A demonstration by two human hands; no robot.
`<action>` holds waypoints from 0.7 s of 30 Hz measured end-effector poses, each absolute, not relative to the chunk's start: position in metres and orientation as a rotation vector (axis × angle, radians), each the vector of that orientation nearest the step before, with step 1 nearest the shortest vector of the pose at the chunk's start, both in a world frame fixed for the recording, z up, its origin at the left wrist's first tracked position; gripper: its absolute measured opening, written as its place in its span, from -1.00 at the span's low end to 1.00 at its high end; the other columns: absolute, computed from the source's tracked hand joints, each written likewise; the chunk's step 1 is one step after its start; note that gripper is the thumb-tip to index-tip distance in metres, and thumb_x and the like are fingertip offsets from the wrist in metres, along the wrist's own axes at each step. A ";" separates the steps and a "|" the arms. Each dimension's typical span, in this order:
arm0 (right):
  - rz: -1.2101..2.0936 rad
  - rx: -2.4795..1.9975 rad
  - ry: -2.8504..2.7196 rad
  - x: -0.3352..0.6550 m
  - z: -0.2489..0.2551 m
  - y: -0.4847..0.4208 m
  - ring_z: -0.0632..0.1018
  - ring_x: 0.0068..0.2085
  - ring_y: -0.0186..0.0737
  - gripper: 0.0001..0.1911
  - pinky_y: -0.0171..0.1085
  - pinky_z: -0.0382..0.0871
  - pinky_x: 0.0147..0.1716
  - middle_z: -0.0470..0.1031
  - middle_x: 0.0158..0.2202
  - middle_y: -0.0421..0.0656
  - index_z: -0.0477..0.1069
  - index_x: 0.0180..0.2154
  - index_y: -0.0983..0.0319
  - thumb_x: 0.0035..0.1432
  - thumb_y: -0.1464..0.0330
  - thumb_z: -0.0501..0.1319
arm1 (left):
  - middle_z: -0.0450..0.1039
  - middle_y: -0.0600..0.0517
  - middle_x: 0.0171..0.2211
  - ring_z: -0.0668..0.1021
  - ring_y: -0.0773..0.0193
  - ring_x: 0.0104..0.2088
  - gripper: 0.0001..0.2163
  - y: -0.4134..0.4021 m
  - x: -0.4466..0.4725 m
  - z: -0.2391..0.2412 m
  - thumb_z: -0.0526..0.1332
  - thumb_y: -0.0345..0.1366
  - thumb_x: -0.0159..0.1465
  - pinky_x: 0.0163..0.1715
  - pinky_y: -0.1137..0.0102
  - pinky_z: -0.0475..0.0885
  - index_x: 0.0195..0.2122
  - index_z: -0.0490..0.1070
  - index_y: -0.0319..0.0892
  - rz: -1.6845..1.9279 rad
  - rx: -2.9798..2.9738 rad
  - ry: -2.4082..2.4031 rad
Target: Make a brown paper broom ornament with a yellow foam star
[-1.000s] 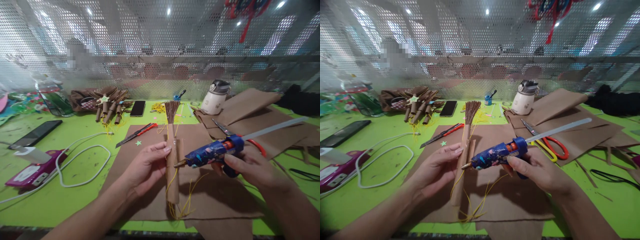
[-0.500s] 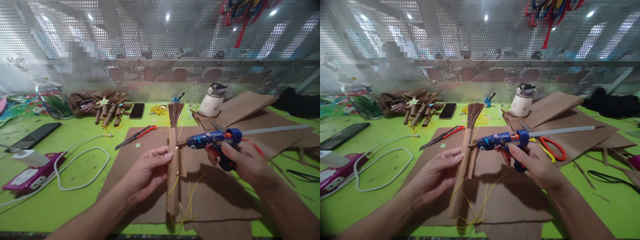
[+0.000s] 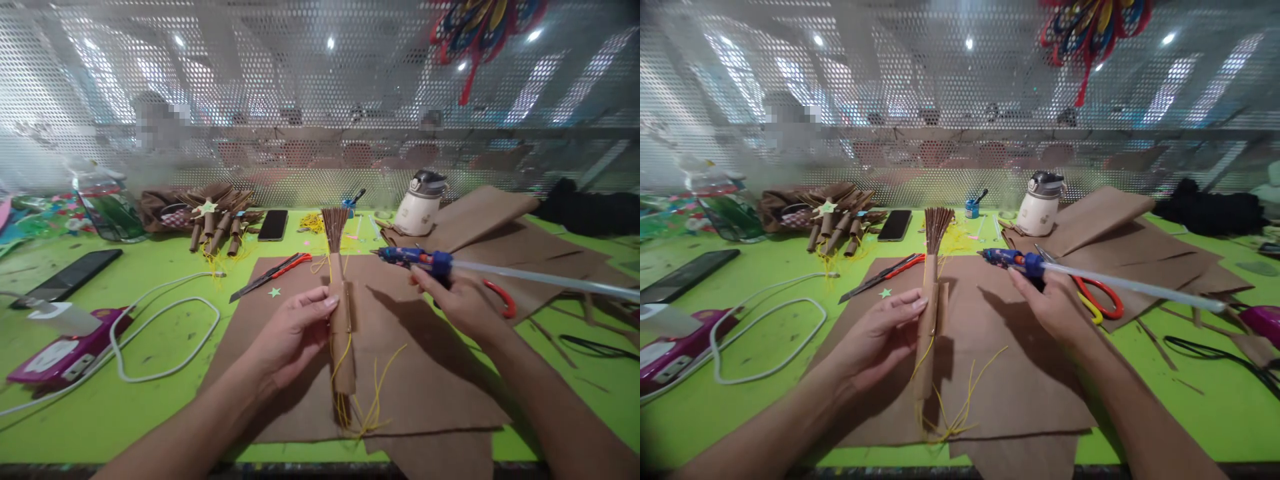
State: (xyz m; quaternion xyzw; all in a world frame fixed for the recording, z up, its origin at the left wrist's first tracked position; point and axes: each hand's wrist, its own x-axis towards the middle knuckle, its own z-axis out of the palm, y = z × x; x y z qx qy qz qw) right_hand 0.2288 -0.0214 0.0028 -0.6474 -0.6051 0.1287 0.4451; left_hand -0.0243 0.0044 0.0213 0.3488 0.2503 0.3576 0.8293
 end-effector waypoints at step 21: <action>0.270 -1.509 -1.747 0.242 0.004 0.012 0.53 -0.14 -0.06 -0.67 -0.09 0.41 -0.11 0.52 -0.12 -0.01 0.48 -0.14 0.26 0.06 0.26 0.20 | 0.47 0.00 -0.42 0.48 0.38 -0.45 -0.84 -0.001 -0.017 0.011 0.33 -0.32 0.09 -0.38 0.48 0.39 -0.33 0.46 -0.27 0.774 0.864 0.591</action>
